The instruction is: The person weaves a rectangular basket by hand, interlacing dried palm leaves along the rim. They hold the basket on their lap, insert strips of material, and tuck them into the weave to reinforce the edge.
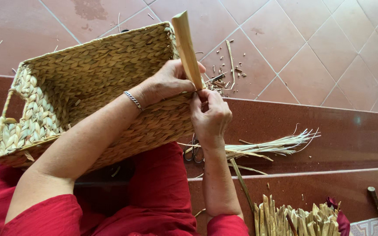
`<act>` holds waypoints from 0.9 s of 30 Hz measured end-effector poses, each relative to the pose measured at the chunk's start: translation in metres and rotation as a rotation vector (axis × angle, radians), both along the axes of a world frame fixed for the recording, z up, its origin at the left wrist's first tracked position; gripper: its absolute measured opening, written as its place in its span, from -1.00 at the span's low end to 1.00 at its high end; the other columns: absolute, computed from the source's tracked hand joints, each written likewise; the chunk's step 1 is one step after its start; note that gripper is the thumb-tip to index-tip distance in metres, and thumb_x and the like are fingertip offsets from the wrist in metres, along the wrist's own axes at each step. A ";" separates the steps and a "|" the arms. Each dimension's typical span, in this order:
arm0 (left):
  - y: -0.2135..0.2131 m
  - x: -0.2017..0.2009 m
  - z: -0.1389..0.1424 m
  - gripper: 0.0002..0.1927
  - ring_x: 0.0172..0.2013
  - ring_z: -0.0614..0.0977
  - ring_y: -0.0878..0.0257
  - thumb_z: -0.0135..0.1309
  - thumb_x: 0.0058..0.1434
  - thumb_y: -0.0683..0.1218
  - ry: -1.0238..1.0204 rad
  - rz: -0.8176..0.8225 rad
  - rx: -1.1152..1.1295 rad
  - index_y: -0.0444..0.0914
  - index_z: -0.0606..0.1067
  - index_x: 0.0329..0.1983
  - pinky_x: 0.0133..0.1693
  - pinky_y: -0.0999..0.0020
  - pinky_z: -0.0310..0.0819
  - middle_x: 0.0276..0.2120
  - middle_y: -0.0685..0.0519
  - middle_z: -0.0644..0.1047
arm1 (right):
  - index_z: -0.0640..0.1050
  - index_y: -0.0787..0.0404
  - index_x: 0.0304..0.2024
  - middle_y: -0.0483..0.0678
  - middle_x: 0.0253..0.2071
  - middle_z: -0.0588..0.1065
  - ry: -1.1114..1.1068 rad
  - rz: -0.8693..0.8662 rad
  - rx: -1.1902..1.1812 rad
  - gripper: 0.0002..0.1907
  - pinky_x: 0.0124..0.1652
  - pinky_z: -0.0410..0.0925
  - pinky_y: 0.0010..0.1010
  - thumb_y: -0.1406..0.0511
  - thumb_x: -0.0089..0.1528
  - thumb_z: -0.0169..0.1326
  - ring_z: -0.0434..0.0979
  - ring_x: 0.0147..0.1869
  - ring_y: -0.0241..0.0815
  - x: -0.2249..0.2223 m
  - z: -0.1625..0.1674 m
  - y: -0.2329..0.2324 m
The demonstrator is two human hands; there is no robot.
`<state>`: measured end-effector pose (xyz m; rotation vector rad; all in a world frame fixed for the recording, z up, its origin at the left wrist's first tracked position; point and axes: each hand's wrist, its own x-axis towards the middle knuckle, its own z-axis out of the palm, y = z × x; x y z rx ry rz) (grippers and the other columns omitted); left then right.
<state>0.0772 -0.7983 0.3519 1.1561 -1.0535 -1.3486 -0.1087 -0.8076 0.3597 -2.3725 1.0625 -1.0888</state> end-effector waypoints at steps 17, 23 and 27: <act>0.001 0.006 -0.003 -0.80 -0.41 0.60 0.36 0.10 0.33 -0.14 0.118 0.121 0.143 -0.35 0.55 -0.07 -0.32 0.46 0.60 -0.37 0.03 0.58 | 0.52 0.23 -0.30 -0.13 -0.41 0.51 -0.303 0.195 0.091 -0.95 -0.43 0.46 -0.45 0.46 0.26 0.07 0.50 -0.43 -0.37 -0.009 -0.025 -0.015; 0.002 0.006 0.001 -0.71 -0.39 0.64 0.37 0.13 0.28 -0.19 0.041 0.060 0.173 -0.39 0.50 0.03 -0.30 0.51 0.64 -0.34 0.06 0.63 | 0.47 0.26 -0.37 -0.09 -0.33 0.52 -0.424 0.379 0.395 -0.92 -0.46 0.38 -0.52 0.51 0.18 0.01 0.42 -0.41 -0.39 -0.037 -0.048 -0.003; 0.009 0.014 0.018 -0.56 -0.39 0.65 0.29 0.15 0.26 -0.09 -0.290 -0.097 0.183 -0.34 0.43 0.17 -0.37 0.40 0.57 -0.37 -0.01 0.65 | 0.46 0.32 -0.38 -0.05 -0.41 0.46 -0.292 0.373 0.576 -0.94 -0.41 0.34 -0.53 0.51 0.18 0.07 0.39 -0.38 -0.38 -0.051 -0.047 0.011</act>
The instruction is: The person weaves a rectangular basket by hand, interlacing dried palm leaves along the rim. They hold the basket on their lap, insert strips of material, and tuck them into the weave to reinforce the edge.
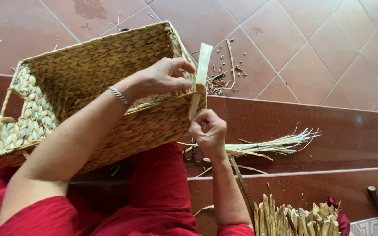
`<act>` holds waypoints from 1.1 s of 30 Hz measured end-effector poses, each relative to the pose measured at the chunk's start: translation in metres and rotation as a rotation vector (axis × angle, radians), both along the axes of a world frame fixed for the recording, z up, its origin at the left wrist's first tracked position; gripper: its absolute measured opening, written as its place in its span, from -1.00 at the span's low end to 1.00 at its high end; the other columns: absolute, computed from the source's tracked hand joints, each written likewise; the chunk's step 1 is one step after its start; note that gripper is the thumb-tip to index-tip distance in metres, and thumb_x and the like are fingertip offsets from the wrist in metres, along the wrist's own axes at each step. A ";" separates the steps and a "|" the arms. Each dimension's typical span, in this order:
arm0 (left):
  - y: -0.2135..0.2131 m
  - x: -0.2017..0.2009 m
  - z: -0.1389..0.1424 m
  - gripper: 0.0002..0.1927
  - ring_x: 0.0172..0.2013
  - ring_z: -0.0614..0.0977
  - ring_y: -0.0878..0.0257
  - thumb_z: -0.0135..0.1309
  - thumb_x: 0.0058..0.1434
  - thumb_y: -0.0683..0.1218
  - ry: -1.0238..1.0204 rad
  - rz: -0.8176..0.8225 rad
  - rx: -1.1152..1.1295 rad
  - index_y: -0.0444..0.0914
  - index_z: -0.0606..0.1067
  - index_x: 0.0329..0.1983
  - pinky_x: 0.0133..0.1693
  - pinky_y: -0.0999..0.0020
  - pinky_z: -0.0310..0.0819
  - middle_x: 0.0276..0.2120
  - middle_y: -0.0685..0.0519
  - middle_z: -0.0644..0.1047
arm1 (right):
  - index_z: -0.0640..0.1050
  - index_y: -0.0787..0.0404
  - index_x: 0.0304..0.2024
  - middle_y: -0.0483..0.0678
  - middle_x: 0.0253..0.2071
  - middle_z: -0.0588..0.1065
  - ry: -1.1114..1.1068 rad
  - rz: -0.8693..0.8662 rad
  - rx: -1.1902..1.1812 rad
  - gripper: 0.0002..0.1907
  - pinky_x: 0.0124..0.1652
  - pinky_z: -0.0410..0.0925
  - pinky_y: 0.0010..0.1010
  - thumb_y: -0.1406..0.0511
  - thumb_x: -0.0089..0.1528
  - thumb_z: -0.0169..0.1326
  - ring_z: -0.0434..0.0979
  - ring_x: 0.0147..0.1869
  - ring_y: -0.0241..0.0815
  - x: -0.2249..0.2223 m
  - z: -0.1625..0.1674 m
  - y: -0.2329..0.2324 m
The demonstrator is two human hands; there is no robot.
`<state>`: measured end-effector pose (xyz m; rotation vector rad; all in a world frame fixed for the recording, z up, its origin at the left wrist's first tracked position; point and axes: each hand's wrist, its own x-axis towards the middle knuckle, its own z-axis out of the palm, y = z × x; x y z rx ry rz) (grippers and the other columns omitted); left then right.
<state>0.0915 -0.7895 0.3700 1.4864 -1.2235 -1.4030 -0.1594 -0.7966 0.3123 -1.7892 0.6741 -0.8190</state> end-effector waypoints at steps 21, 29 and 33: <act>0.062 -0.022 0.029 -0.68 -0.29 0.72 0.23 0.17 0.26 0.10 -0.435 0.074 -0.044 -0.13 0.62 -0.03 -0.18 0.28 0.61 -0.31 -0.04 0.70 | 0.54 0.19 -0.43 -0.06 -0.51 0.52 0.564 0.791 0.060 -0.94 -0.37 0.46 -0.33 0.36 0.06 0.17 0.58 -0.44 -0.13 -0.088 -0.014 0.105; 0.117 0.019 0.031 -0.22 0.04 0.59 -0.04 0.20 0.11 0.36 -0.696 -0.170 0.245 -0.03 0.36 0.33 0.04 0.07 0.48 0.08 -0.17 0.54 | 0.22 0.13 0.32 0.00 0.25 0.25 0.284 -0.108 0.289 -0.34 -0.04 0.54 -0.10 0.16 0.24 0.16 0.38 0.27 -0.05 -0.087 -0.050 0.030; 0.164 0.037 0.026 -0.33 -0.09 0.72 0.06 0.23 0.09 0.30 -0.633 -0.145 0.409 -0.09 0.47 0.20 -0.06 0.14 0.62 -0.09 -0.10 0.68 | 0.01 0.08 0.50 -0.01 0.29 0.34 0.015 -0.002 0.612 -0.15 0.16 0.40 -0.07 0.05 0.31 0.12 0.39 0.35 -0.02 -0.057 -0.077 0.027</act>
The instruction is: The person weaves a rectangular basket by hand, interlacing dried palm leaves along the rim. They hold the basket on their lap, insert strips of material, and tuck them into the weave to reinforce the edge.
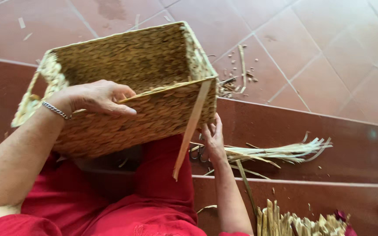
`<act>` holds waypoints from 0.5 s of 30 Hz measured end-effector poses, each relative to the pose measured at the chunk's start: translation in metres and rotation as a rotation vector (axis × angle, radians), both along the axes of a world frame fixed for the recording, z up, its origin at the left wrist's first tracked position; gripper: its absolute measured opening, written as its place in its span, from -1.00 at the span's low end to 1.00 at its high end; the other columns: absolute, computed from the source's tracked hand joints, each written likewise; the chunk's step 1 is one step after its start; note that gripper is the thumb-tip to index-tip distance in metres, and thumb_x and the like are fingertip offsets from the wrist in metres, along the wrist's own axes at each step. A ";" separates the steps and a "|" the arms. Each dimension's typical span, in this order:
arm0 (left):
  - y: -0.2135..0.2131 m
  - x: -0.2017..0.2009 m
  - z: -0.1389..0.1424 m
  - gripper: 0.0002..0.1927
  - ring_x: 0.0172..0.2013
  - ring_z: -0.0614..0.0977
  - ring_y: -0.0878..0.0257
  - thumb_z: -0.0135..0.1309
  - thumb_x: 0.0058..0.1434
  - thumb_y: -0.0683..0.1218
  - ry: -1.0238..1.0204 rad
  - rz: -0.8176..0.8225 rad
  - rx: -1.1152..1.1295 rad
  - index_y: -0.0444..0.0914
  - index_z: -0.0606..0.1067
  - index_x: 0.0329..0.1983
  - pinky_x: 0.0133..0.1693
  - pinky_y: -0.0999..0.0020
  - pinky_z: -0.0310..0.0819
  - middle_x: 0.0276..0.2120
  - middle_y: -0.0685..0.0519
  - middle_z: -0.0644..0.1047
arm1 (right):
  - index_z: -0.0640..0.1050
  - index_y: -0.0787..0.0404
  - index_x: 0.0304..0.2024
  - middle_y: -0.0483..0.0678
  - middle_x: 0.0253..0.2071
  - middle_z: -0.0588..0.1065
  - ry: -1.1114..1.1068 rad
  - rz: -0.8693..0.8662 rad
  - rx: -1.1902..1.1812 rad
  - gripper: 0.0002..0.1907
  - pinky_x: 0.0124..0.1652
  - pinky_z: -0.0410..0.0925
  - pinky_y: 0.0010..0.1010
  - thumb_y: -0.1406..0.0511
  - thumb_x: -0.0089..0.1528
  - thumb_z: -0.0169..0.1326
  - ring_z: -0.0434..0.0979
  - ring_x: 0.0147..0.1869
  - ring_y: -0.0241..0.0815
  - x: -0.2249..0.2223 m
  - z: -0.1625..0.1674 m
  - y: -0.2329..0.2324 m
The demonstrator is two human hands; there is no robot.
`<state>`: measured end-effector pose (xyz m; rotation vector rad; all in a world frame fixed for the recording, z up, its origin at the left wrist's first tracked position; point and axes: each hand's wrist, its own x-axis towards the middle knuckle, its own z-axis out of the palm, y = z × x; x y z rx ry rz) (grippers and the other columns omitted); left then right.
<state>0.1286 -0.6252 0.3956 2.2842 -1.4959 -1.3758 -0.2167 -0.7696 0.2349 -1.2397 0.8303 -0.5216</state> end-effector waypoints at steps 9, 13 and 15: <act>0.034 -0.038 -0.023 -0.65 -0.30 0.70 -0.06 0.13 0.21 0.14 -0.113 0.154 -0.184 -0.20 0.65 -0.17 -0.20 0.07 0.58 -0.33 -0.19 0.65 | 0.12 0.22 0.41 0.10 0.09 0.30 -0.259 -0.052 0.171 -0.21 0.10 0.34 -0.04 -0.13 0.41 0.06 0.29 0.04 0.02 0.038 -0.010 -0.035; 0.020 -0.057 -0.029 -0.56 -0.31 0.67 -0.13 0.11 0.28 0.20 -0.131 0.235 -0.234 -0.29 0.62 -0.27 -0.20 0.02 0.54 -0.38 -0.25 0.62 | 0.11 0.08 0.46 0.14 0.42 0.26 -0.239 -0.017 0.165 -0.14 0.29 0.32 0.03 -0.20 0.29 -0.03 0.34 0.38 0.15 0.069 -0.005 -0.067; 0.012 -0.058 -0.029 -0.54 -0.31 0.68 -0.12 0.10 0.28 0.21 -0.117 0.285 -0.220 -0.30 0.62 -0.27 -0.20 0.02 0.53 -0.40 -0.25 0.62 | 0.02 0.02 0.54 0.04 0.53 0.03 -0.222 0.023 0.172 -0.11 0.36 0.13 0.01 -0.19 0.33 -0.04 0.11 0.52 0.10 0.094 0.002 -0.078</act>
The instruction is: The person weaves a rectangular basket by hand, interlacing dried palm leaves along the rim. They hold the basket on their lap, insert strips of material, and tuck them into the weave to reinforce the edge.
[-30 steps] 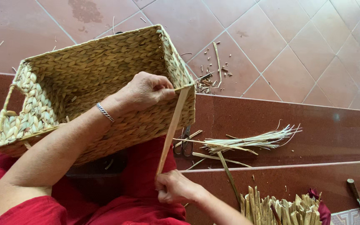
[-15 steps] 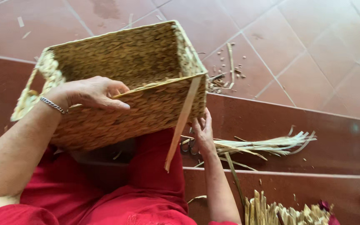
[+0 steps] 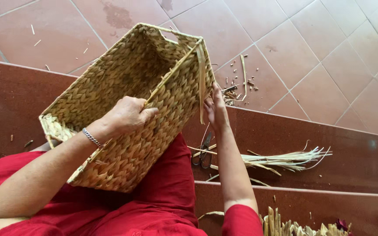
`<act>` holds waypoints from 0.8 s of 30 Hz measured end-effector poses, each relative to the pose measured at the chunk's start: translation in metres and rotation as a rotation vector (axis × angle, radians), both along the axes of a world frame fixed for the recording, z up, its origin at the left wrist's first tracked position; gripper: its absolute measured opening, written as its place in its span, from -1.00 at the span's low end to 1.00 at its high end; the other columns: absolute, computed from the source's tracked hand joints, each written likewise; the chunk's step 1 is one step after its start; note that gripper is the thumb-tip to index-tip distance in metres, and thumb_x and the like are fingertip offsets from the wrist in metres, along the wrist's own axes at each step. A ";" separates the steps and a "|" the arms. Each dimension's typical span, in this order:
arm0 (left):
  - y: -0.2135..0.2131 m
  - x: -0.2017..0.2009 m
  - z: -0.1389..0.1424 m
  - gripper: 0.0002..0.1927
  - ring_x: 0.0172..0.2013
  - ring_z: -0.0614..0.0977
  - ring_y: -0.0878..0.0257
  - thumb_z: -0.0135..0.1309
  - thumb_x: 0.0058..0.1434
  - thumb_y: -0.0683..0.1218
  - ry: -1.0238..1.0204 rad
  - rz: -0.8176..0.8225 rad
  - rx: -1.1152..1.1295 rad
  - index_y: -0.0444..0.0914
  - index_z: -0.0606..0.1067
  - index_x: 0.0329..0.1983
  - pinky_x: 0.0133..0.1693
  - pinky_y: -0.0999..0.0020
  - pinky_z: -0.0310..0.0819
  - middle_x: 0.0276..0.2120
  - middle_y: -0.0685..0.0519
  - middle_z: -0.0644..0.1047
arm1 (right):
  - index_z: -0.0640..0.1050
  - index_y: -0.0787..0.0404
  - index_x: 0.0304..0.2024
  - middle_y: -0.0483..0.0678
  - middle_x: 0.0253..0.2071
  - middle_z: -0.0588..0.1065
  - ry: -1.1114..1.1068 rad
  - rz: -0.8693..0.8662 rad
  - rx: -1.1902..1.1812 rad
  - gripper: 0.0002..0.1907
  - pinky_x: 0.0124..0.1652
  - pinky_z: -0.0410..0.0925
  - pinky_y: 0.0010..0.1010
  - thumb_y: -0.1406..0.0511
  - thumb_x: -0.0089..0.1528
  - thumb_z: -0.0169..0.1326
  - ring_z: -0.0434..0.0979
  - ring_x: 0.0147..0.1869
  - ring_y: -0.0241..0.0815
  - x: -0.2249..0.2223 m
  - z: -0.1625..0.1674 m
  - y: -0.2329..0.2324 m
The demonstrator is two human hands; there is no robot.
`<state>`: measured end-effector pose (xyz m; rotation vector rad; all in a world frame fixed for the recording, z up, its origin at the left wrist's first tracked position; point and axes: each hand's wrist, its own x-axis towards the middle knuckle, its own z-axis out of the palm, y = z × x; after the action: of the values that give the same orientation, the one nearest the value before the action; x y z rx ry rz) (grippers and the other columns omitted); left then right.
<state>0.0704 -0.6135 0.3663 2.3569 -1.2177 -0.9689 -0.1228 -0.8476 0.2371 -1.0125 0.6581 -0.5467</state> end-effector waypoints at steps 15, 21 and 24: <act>-0.130 0.059 0.008 -0.41 0.07 0.60 -0.05 0.14 0.34 0.04 -0.149 -0.031 -0.661 -0.34 0.34 0.33 0.08 0.05 0.50 0.13 -0.24 0.53 | 0.63 0.28 -0.12 -0.04 -0.27 0.59 0.234 -0.100 -0.539 -0.57 -0.29 0.45 -0.48 0.03 0.28 0.21 0.54 -0.28 -0.32 0.033 0.030 -0.014; -0.209 0.059 -0.018 -0.74 -0.15 0.60 0.03 0.04 0.41 -0.12 -0.200 0.012 -0.700 -0.31 0.47 0.11 -0.08 0.14 0.60 -0.06 -0.16 0.48 | 0.59 0.23 -0.19 -0.10 -0.30 0.48 0.468 -0.037 -0.916 -0.64 -0.32 0.45 -0.48 0.05 0.32 0.15 0.48 -0.28 -0.32 0.041 0.040 -0.030; -0.218 0.068 -0.021 -0.84 -0.19 0.60 0.03 0.10 0.37 -0.10 -0.265 -0.028 -0.689 -0.29 0.54 -0.10 -0.12 0.09 0.55 -0.16 -0.15 0.49 | 0.56 0.25 -0.37 -0.04 -0.36 0.48 0.503 -0.021 -1.031 -0.63 -0.33 0.40 -0.40 0.08 0.34 0.18 0.45 -0.31 -0.23 0.050 0.038 -0.037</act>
<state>0.1387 -0.8316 0.3451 1.9367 -1.3964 -0.1752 -0.0724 -0.8851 0.2747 -2.1587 0.8392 -0.6654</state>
